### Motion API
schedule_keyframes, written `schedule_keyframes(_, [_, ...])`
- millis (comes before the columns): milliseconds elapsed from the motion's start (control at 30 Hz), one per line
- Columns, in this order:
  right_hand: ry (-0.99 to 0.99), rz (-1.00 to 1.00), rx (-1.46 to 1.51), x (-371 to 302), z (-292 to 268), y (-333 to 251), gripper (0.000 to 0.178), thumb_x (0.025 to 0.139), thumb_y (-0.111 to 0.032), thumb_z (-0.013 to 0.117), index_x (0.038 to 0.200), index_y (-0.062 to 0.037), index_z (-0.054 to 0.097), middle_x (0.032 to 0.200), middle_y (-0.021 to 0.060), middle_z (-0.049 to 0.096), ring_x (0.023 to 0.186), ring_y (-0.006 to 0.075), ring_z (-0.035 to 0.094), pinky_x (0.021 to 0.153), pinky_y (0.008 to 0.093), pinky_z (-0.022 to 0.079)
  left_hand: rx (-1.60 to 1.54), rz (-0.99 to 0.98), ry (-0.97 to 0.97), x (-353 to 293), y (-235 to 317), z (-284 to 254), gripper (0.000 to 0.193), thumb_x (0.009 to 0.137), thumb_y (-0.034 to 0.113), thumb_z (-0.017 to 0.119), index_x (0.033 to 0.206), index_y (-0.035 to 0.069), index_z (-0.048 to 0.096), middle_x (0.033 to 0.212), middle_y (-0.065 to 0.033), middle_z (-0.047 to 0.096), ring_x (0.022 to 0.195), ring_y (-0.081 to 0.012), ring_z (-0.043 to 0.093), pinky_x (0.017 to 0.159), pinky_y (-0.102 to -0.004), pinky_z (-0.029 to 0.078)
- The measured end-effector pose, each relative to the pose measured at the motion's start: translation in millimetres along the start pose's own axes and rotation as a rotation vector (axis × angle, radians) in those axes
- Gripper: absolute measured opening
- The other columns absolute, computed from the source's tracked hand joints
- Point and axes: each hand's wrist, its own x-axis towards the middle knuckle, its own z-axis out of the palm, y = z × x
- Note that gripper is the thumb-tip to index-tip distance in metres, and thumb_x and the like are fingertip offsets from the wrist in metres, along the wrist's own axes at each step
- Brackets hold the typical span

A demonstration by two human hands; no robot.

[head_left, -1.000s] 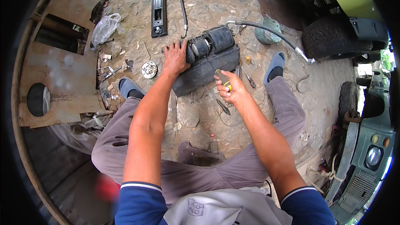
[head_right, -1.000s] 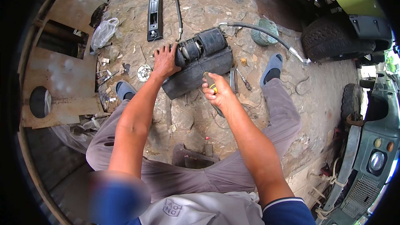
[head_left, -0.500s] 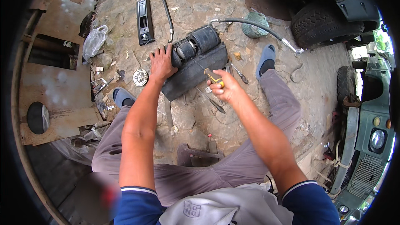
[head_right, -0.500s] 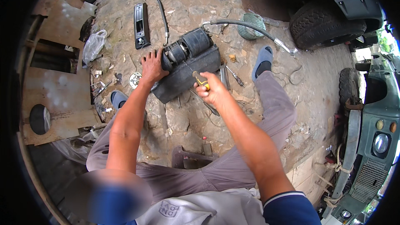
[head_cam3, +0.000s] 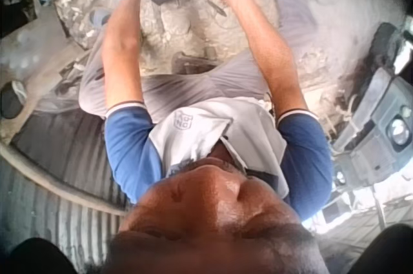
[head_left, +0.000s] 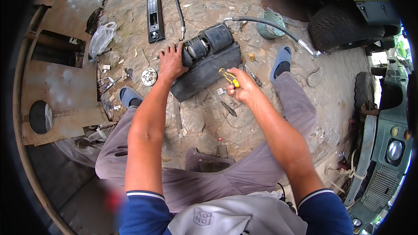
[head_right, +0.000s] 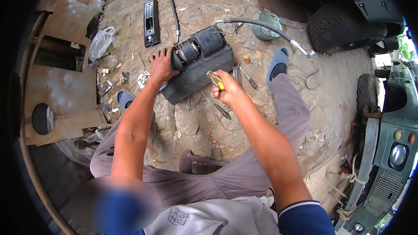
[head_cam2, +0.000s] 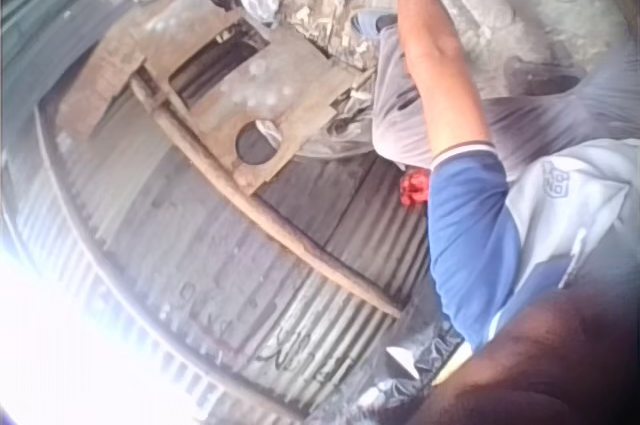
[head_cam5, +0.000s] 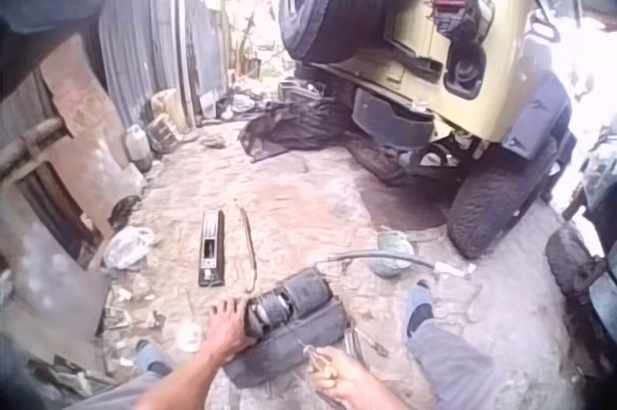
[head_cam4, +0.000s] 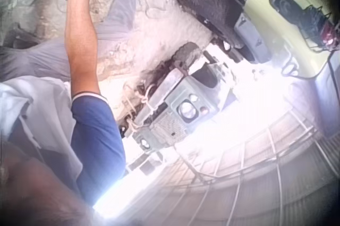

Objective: The person uses a screwdriver to disassemble parts of a black plastic blower assembly, removing screws and prying off a small circular component by hand.

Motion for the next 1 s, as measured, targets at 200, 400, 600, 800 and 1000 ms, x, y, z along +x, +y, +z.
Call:
schedule_keyframes(200, [-0.066, 0.037, -0.282, 1, 13, 9, 0.028, 0.097, -0.027, 0.057, 0.107, -0.0005, 0.059, 0.080, 0.0145, 0.064, 0.044, 0.0173, 0.052, 0.037, 0.0335, 0.042, 0.031, 0.014, 0.023, 0, -5, 4, 0.112, 0.062, 0.033, 0.091, 0.157, 0.010, 0.037, 0.142, -0.0203, 0.053, 0.133, -0.0398, 0.050, 0.108, -0.0584, 0.036])
schedule_keyframes(400, [0.282, -0.862, -1.112, 41, -28, 25, 0.041, 0.098, -0.024, 0.057, 0.130, 0.0020, 0.061, 0.103, 0.0296, 0.070, 0.065, 0.0289, 0.072, 0.055, 0.0431, 0.057, 0.023, 0.025, 0.047, 4, 1, 6, 0.112, 0.063, 0.033, 0.091, 0.158, 0.011, 0.036, 0.143, -0.0195, 0.052, 0.135, -0.0392, 0.047, 0.110, -0.0591, 0.036])
schedule_keyframes(600, [0.095, -0.371, -0.531, 16, 0, 5, 0.028, 0.099, -0.024, 0.058, 0.117, -0.0027, 0.057, 0.092, 0.0217, 0.067, 0.056, 0.0222, 0.063, 0.044, 0.0371, 0.047, 0.029, 0.024, 0.093, -2, -5, 7, 0.110, 0.062, 0.034, 0.092, 0.156, 0.012, 0.038, 0.140, -0.0184, 0.055, 0.133, -0.0385, 0.049, 0.111, -0.0611, 0.036])
schedule_keyframes(800, [0.235, -0.733, -1.842, 0, -9, 6, 0.041, 0.095, -0.028, 0.066, 0.127, -0.0038, 0.060, 0.086, 0.0211, 0.074, 0.064, 0.0315, 0.071, 0.055, 0.0447, 0.056, -0.003, 0.031, 0.029, 3, 3, 6, 0.112, 0.062, 0.034, 0.092, 0.157, 0.011, 0.037, 0.145, -0.0205, 0.051, 0.136, -0.0390, 0.046, 0.111, -0.0588, 0.035])
schedule_keyframes(1000, [0.366, -0.950, -1.120, 27, -24, 4, 0.029, 0.097, -0.023, 0.060, 0.121, -0.0061, 0.062, 0.097, 0.0270, 0.071, 0.067, 0.0311, 0.071, 0.053, 0.0435, 0.055, -0.003, 0.035, 0.024, 7, 10, -2, 0.113, 0.062, 0.034, 0.092, 0.158, 0.010, 0.037, 0.142, -0.0195, 0.052, 0.134, -0.0383, 0.048, 0.110, -0.0576, 0.036])
